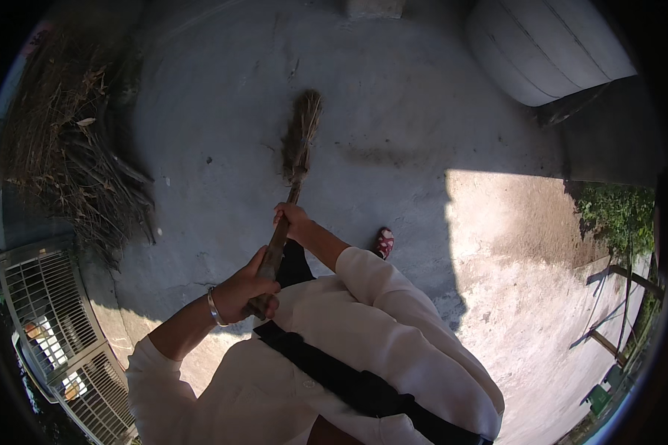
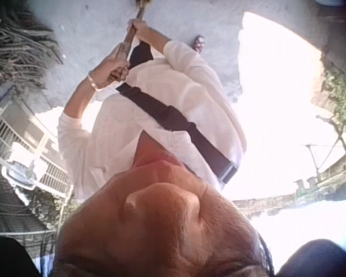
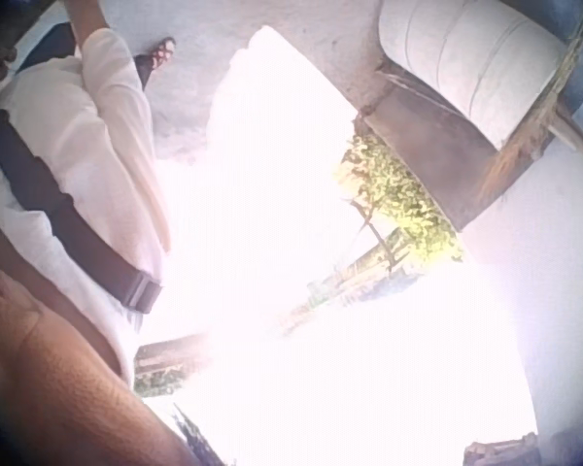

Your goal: The person sweeps a concrete outdoor area using a traditional straw broom. They move a black office chair to access the space underneath it and continue sweeping the floor.

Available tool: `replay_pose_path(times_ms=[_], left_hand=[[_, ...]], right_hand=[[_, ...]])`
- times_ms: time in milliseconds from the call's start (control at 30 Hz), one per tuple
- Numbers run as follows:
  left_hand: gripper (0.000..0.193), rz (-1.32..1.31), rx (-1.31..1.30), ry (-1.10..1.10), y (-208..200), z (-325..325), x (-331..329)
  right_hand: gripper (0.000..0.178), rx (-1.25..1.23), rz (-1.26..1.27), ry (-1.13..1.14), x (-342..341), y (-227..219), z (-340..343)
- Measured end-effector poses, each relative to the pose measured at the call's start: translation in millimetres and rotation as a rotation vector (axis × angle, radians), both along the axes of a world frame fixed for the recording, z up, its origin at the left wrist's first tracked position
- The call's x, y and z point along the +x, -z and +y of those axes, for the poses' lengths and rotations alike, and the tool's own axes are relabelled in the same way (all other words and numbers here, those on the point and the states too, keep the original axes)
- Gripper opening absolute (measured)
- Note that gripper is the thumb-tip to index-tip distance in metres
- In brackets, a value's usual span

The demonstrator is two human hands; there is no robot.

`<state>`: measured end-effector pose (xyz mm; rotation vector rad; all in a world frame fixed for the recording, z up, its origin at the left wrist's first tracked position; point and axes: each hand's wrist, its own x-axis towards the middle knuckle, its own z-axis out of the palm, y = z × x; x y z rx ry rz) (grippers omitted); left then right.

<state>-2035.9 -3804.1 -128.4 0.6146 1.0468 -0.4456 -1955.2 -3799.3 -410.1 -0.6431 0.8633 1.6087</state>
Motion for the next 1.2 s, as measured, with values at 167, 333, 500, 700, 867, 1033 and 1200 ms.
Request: replay_pose_path(times_ms=[167,333,500,700,867,1033,1200], left_hand=[[0.079,-0.056,-0.198,0.258,-1.7,-72.4,85.4],[0.081,-0.145,-0.402,0.262,27.4,-136.7,153.3],[0.082,-0.290,-0.442,0.348,53.8,-166.5,157.9],[0.080,-0.184,-0.134,0.481,-16.2,-183.7,178.4],[0.075,-0.101,0.022,0.419,-29.3,-226.7,202.5],[0.066,-0.055,-0.069,0.369,9.4,-255.2,244.7],[0.077,-0.097,-0.173,0.519,11.9,-306.6,258.1]], right_hand=[[0.016,-0.170,-0.082,0.170,97.8,-33.5,-145.5],[0.011,-0.408,-0.249,0.363,187.0,-3.3,-279.5],[0.008,-0.601,-0.326,0.523,212.4,-20.1,-327.8],[0.009,-0.275,-0.244,0.569,218.7,-59.3,-294.9],[0.017,-0.034,-0.062,0.475,220.8,-34.5,-260.5],[0.021,0.068,0.152,0.502,243.1,9.9,-295.7],[0.021,-0.015,0.114,0.682,253.8,25.0,-401.0]])
